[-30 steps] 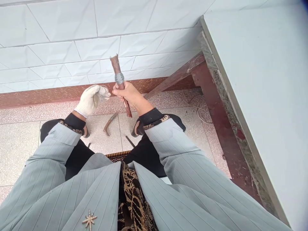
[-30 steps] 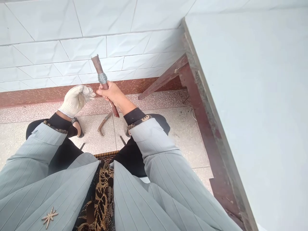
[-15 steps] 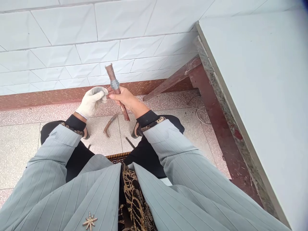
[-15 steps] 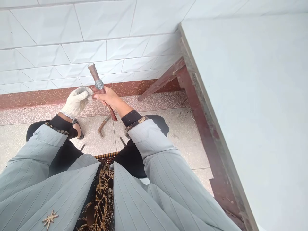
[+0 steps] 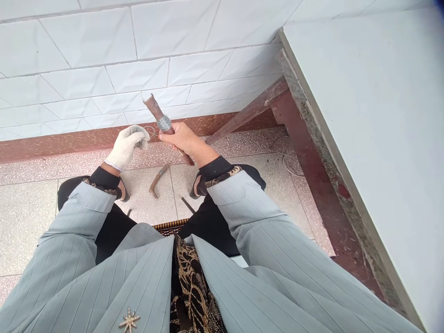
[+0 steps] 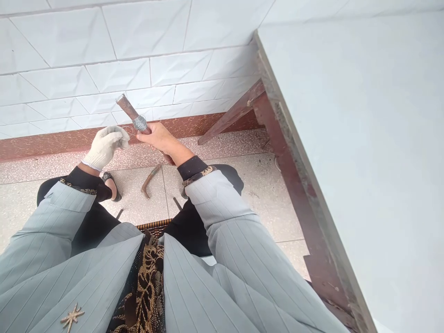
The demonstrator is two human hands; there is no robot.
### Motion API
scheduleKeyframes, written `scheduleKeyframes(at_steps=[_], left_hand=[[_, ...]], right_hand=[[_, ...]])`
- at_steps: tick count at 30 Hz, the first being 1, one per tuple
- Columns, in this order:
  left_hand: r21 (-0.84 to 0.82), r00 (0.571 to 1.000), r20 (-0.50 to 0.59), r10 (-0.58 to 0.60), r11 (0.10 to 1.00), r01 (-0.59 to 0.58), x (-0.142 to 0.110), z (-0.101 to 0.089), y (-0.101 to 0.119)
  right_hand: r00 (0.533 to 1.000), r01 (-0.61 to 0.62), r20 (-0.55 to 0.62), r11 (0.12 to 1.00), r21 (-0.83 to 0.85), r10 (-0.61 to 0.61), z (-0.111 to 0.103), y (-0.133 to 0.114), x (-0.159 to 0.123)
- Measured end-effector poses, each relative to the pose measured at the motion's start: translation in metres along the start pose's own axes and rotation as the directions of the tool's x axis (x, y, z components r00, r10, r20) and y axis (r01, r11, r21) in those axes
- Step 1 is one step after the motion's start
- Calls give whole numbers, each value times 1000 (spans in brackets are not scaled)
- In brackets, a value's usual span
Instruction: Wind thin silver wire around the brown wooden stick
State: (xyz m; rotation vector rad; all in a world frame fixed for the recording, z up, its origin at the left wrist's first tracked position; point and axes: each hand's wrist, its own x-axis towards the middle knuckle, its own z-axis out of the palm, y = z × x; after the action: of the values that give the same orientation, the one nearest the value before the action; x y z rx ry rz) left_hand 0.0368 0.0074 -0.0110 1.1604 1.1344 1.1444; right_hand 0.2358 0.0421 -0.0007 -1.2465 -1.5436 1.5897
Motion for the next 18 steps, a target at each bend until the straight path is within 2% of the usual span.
scheduleKeyframes(at_steps=[3, 6, 9, 11, 13, 14, 16, 18], left_hand=[[-99, 998, 56, -25, 995, 30, 0, -1, -2], [-119, 992, 124, -22, 992, 37, 1, -2, -6], [-3, 992, 125, -3, 1000, 4, 0, -4, -11], [185, 997, 25, 80, 979, -83, -1, -5, -13], [430, 968, -68, 241, 883, -190, -3, -4, -14], [534, 944, -78, 321, 813, -232, -3, -4, -14], [660, 905, -49, 422, 694, -288, -4, -3, -13], [711, 894, -5, 448, 630, -312, -3, -2, -12]], right_hand=[[1000, -22, 6, 999, 49, 22, 3, 3, 2], [998, -43, 42, 992, 115, 38, 7, 6, 4], [998, -53, 38, 989, 135, 48, 9, 4, 4], [998, -63, -5, 984, 164, 65, 10, 1, 2], [996, -78, -27, 975, 207, 85, 10, -3, 0], [996, -82, -25, 971, 226, 90, 10, -5, -1], [996, -83, -11, 966, 246, 89, 10, -6, -2], [996, -86, 3, 966, 244, 88, 11, -5, -1]])
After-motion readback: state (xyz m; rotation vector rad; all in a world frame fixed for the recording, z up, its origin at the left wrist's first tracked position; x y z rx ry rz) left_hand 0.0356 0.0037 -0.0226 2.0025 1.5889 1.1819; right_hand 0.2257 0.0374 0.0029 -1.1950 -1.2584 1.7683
